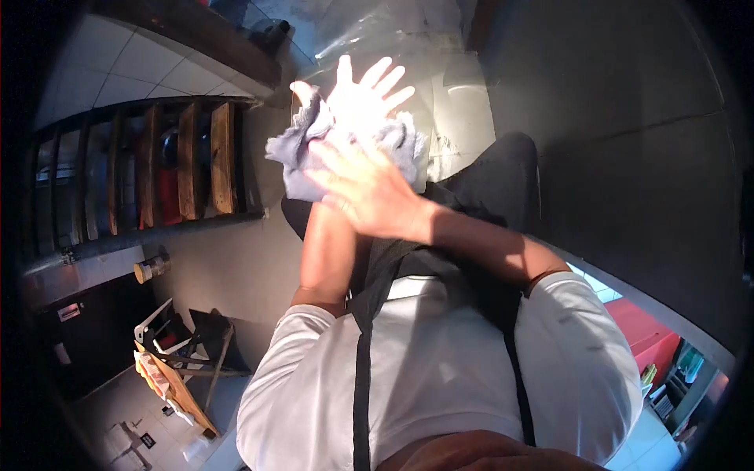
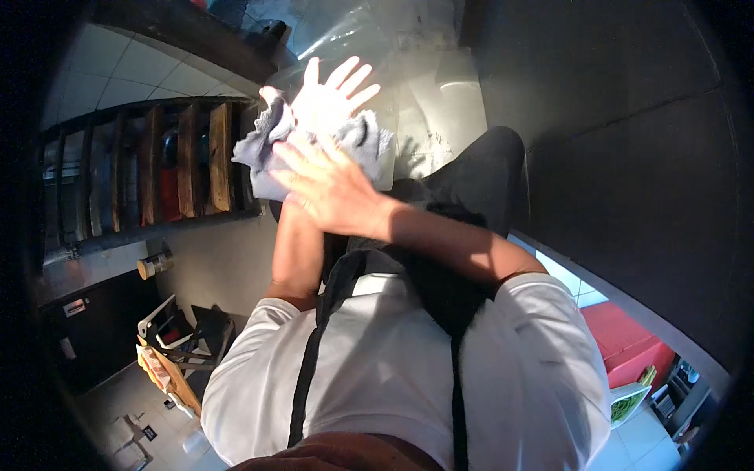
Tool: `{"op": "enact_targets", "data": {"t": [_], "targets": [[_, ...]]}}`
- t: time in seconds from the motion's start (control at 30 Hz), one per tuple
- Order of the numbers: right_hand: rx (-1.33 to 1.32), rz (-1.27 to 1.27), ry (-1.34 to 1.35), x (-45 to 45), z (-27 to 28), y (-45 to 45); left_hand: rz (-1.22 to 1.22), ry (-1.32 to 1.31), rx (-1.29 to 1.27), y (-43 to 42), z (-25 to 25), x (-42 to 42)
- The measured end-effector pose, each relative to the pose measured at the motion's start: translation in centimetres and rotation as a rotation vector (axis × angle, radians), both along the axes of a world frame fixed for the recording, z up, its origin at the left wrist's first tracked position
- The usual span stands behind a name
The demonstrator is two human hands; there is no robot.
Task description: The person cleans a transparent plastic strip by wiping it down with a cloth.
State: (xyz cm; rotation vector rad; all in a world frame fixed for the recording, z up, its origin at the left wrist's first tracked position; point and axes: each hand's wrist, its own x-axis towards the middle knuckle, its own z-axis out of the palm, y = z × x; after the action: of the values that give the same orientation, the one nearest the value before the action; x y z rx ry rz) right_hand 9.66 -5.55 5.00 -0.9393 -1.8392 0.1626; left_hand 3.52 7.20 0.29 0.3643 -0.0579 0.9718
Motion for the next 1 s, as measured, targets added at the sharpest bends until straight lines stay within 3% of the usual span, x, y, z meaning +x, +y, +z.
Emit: {"op": "enact_targets", "data": {"t": [0.07,0.1,0.13,0.2,0.27,0.33,0.37,0.4,0.43,0.47,0.53,0.6,0.67,0.7,0.73,0.87,0.93,1.0], "targets": [[0.035,-0.066,-0.023,1.4,-0.5,1.9,-0.036,0.069,-0.022,-1.5,1.1,-0.4],[-0.077,-0.102,0.027,2.4,-0.5,3.7,-0.052,0.099,-0.026,-2.0,2.0,-0.5],[-0.187,-0.139,0.078,3.3,-0.5,5.5,-0.101,-0.068,-0.294,-2.0,3.9,-0.8],[-0.588,-0.039,0.351,6.9,-0.7,9.1,-0.104,0.069,-0.144,-2.6,5.2,0.1],[-0.797,0.021,0.488,9.0,-1.5,11.4,-0.105,0.151,-0.110,-2.7,5.6,-0.4],[-0.792,0.040,0.469,10.1,-2.0,13.2,-0.038,0.182,-0.098,-3.1,4.6,-0.5],[-0.650,0.087,0.582,9.0,-2.1,13.3,0.028,0.177,-0.097,-3.6,2.5,-0.3],[-0.623,0.084,0.365,8.4,-3.1,12.9,0.091,0.177,-0.097,-4.1,0.5,0.2],[-0.572,0.081,0.158,7.9,-4.1,12.4,0.091,-0.087,-0.212,-5.3,-1.1,2.1],[-0.379,0.080,-0.187,6.9,-5.8,11.5,0.182,0.031,-0.198,-6.5,-0.7,3.5],[-0.417,-0.251,0.061,2.4,-8.3,7.2,0.338,0.276,-0.180,-6.9,-3.3,2.4],[-0.650,0.005,-0.004,2.4,-3.3,3.4,0.179,0.254,-0.233,-4.5,-5.6,-0.1],[-0.127,-0.061,-0.100,1.6,-1.5,0.4,0.208,0.654,-0.041,-4.8,-3.7,-0.3],[-0.066,-0.095,-0.015,1.0,-1.1,-0.3,0.151,0.412,-0.065,-5.0,-2.2,-0.6],[-0.151,-0.089,-0.014,1.3,-1.4,-0.1,0.088,0.170,-0.093,-5.0,-1.1,-0.7],[-0.484,-0.110,-0.035,4.4,-3.4,3.5,0.115,0.208,-0.196,-4.9,2.3,0.5],[-0.575,-0.120,-0.028,4.6,-5.2,4.8,-0.073,0.063,-0.229,-6.1,2.0,0.7],[-0.654,-0.134,-0.022,5.0,-6.3,6.2,-0.044,0.101,-0.183,-5.6,-0.3,0.0]]}}
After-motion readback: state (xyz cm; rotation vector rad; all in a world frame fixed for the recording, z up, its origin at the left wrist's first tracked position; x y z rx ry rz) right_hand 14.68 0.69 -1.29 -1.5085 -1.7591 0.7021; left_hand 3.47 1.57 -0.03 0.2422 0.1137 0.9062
